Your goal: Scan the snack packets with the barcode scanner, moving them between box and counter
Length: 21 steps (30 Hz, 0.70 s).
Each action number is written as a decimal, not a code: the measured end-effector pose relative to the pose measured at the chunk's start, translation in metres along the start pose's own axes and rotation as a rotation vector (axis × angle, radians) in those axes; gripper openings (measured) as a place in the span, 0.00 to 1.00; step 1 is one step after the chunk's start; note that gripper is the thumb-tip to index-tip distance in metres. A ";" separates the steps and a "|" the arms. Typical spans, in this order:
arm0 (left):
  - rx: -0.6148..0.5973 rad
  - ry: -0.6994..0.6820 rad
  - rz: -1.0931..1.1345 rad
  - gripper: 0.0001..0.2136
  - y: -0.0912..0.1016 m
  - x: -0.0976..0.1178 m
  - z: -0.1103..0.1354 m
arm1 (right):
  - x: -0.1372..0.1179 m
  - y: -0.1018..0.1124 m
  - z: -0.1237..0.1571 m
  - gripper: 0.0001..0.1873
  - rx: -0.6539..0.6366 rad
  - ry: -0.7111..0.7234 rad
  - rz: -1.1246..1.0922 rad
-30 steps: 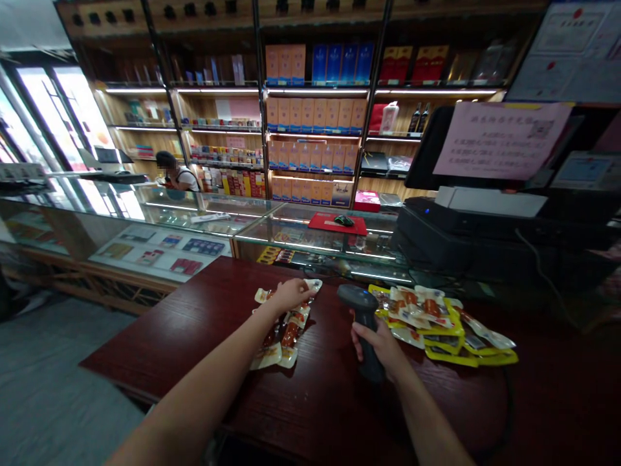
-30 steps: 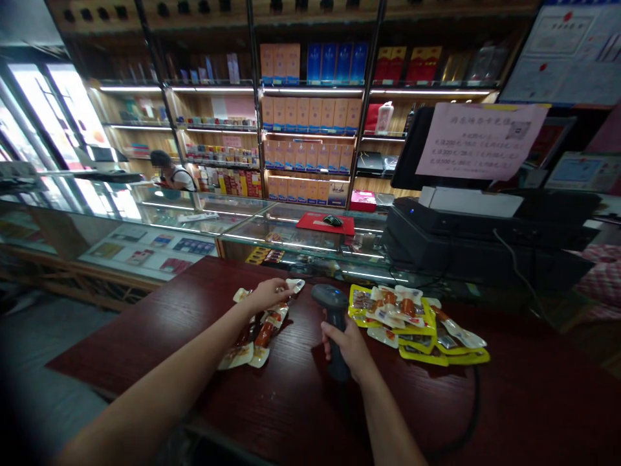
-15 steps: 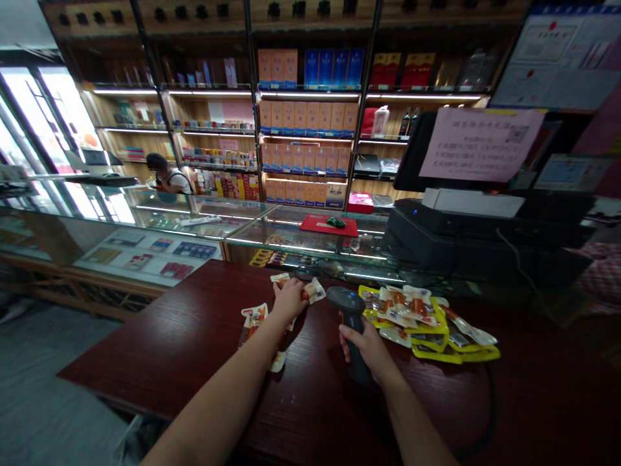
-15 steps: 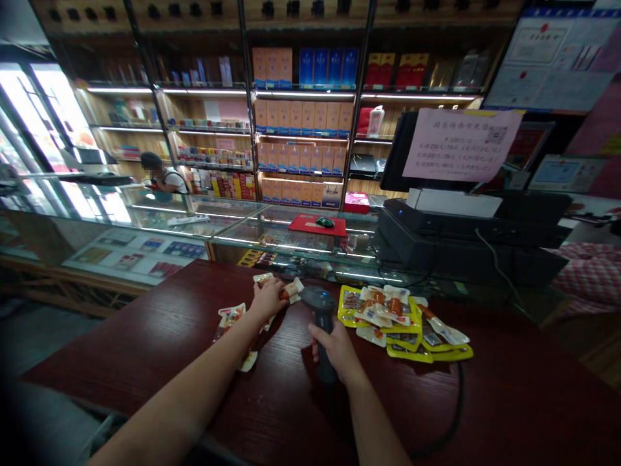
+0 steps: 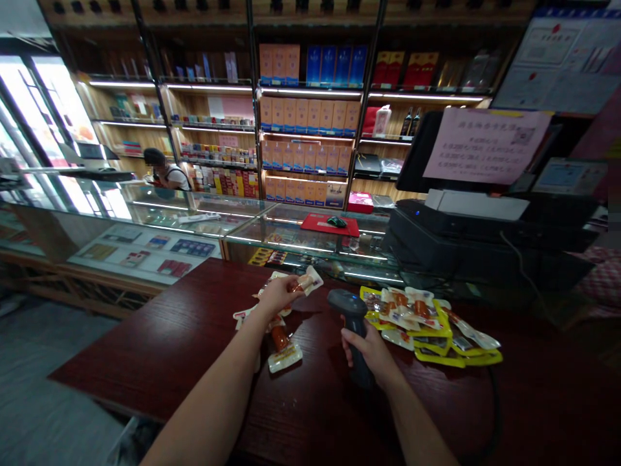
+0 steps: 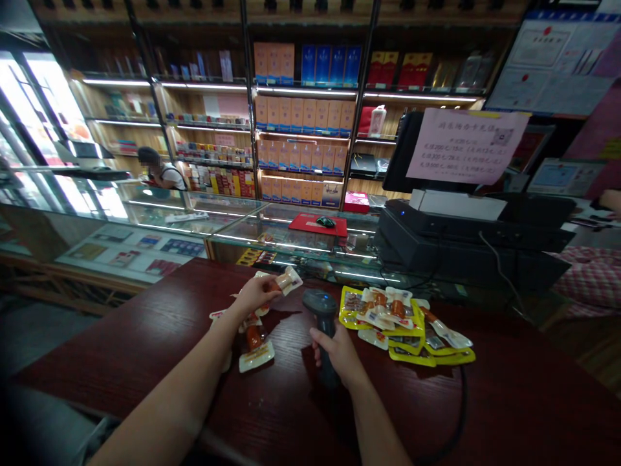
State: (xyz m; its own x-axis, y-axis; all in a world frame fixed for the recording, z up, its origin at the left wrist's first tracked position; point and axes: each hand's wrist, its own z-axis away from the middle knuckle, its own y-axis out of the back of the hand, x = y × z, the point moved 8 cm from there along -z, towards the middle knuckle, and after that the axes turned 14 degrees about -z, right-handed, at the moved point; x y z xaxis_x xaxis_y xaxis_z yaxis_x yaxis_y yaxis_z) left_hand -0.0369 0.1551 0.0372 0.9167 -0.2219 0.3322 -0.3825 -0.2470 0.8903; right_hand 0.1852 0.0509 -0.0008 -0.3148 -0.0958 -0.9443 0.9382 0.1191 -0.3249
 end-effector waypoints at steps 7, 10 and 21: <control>-0.065 -0.055 0.282 0.14 -0.006 -0.003 -0.002 | -0.002 -0.001 0.004 0.27 0.002 -0.023 0.118; -0.085 -0.065 0.285 0.13 -0.005 -0.004 -0.002 | -0.001 -0.001 0.004 0.26 0.004 -0.043 0.146; -0.061 -0.059 0.207 0.09 0.006 0.000 0.000 | 0.001 -0.002 0.004 0.21 -0.022 -0.035 0.197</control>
State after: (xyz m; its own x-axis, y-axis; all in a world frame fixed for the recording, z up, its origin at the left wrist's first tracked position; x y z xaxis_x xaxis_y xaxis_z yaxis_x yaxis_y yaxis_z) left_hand -0.0397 0.1533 0.0423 0.8101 -0.3170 0.4931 -0.5528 -0.1330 0.8226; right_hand 0.1831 0.0465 -0.0011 -0.1197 -0.1029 -0.9875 0.9778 0.1600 -0.1352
